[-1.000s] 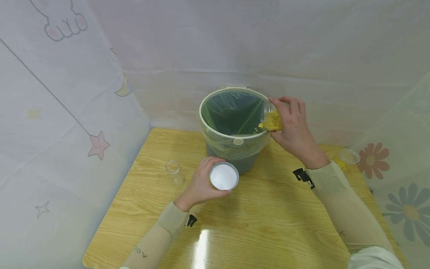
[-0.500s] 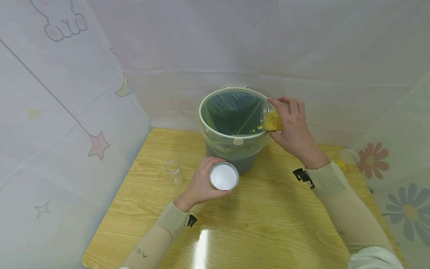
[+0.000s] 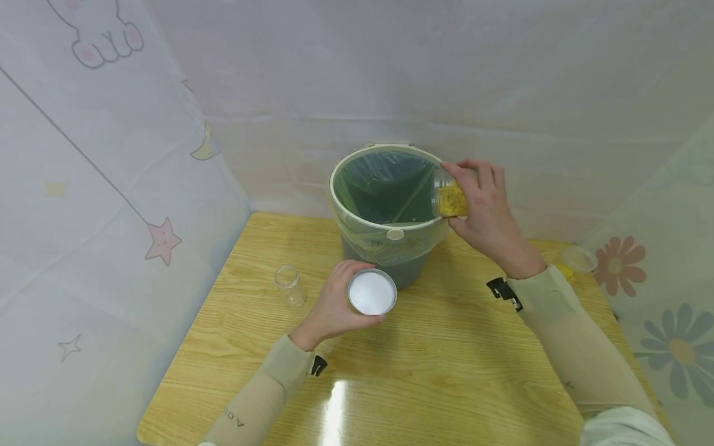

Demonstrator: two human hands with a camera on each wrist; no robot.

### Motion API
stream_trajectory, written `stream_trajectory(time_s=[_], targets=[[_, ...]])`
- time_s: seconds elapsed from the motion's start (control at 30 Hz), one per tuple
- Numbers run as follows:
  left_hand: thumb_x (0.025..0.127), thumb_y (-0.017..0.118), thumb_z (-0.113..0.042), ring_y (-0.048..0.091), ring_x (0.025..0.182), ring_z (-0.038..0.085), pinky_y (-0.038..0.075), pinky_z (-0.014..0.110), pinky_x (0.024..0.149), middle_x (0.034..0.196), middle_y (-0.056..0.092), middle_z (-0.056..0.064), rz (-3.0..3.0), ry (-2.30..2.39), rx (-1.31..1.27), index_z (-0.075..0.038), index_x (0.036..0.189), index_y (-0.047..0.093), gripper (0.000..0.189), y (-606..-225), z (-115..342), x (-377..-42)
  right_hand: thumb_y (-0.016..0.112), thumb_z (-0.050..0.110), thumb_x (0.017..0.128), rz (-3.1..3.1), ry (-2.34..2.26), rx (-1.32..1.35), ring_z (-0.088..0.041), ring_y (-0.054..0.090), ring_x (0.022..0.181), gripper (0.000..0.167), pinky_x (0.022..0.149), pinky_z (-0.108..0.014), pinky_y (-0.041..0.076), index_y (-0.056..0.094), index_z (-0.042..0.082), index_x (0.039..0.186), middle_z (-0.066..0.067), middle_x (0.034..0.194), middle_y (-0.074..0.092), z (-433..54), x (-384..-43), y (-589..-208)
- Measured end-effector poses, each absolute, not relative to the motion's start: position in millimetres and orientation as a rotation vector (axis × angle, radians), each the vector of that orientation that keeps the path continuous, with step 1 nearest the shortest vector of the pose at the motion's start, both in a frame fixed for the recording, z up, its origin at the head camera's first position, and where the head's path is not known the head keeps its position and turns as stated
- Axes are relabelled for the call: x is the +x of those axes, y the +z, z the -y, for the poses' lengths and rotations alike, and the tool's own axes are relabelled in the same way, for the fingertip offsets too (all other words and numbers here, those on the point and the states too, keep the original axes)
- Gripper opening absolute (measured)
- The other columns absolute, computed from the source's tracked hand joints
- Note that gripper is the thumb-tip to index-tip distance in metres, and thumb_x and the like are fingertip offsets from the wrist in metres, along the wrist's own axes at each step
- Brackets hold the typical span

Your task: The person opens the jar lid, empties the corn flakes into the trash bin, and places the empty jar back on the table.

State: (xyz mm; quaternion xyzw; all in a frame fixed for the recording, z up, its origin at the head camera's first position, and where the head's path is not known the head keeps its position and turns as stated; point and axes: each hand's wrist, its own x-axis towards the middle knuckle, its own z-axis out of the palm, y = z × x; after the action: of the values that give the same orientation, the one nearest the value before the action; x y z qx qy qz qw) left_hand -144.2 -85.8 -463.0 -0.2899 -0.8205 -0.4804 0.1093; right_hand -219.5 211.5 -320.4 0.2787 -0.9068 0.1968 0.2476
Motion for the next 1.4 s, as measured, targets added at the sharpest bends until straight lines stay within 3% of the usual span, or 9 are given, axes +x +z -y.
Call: stream_trajectory(time_s=[1.4], targets=[[0.061,0.097,-0.033,0.045,0.125,0.017,0.047,0.049,0.096,0.132,0.056,-0.006,2.421,-1.448,-0.85,-0.017,0.135,0.058,0.086,-464.3,86.5,-145.1,0.078,-0.016,0.07,2.521,0.508,0.757,-0.046,0.024,0.131,0.097,0.098,-0.061,0.032,0.039,0.01,0.155,-0.025,0.145,0.033,-207.5,-218.6,-316.6]])
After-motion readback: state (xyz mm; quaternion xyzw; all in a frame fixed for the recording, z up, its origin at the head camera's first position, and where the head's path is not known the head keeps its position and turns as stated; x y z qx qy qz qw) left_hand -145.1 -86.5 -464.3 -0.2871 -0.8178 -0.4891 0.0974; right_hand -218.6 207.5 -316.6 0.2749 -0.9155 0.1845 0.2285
